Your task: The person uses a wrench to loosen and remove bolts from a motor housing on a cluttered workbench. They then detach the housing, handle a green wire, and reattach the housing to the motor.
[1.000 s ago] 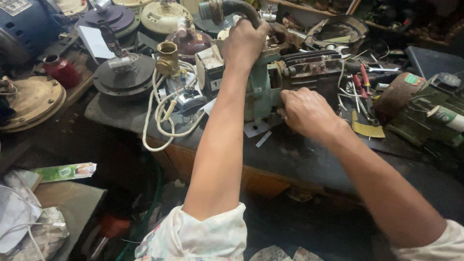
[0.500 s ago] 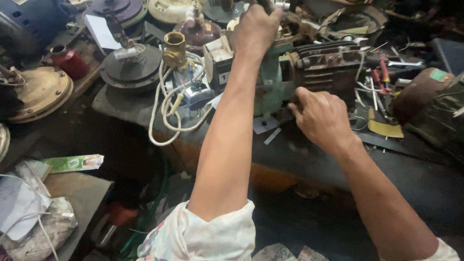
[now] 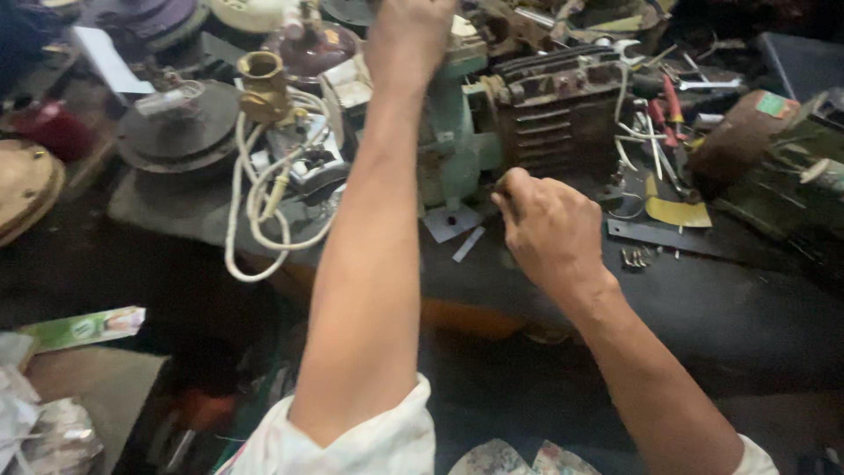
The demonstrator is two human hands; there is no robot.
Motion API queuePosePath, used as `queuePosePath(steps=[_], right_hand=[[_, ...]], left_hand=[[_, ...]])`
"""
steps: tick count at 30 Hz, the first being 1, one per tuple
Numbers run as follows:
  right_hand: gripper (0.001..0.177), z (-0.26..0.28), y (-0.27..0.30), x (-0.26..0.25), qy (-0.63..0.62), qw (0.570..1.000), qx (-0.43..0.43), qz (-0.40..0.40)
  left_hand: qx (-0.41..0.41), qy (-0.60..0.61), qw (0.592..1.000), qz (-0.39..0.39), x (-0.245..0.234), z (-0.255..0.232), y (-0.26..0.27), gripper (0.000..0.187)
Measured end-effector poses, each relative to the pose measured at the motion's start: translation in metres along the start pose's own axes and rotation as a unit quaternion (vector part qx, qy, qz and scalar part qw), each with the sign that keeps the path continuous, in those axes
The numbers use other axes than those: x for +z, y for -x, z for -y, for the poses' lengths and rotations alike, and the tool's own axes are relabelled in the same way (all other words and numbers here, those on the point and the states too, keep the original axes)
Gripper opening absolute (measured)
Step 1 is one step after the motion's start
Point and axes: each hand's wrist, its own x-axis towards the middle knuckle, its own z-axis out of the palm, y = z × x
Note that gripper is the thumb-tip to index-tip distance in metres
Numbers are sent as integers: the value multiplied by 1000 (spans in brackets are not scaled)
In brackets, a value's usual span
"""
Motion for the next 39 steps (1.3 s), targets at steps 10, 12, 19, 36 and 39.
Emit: queuePosePath(steps=[10, 12, 19, 36, 39], right_hand=[[13, 5, 5, -8, -36, 999, -3, 8], [16, 1, 1, -15, -46, 999, 1, 11], [18, -35, 44, -34, -161, 986, 0, 50], [23, -270, 189, -26, -100, 956, 269, -66], [26, -271, 189, -21, -72, 962, 259, -39]], left_hand=[[-167, 110, 975, -99, -13, -8, 3, 62], [-178, 123, 974, -73, -16, -8, 8, 62], [-168, 78, 980, -69, -27, -18, 26, 61], [-59, 123, 985, -106, -73, -71, 112, 35], [-98, 114, 985, -87, -70, -73, 117, 32]])
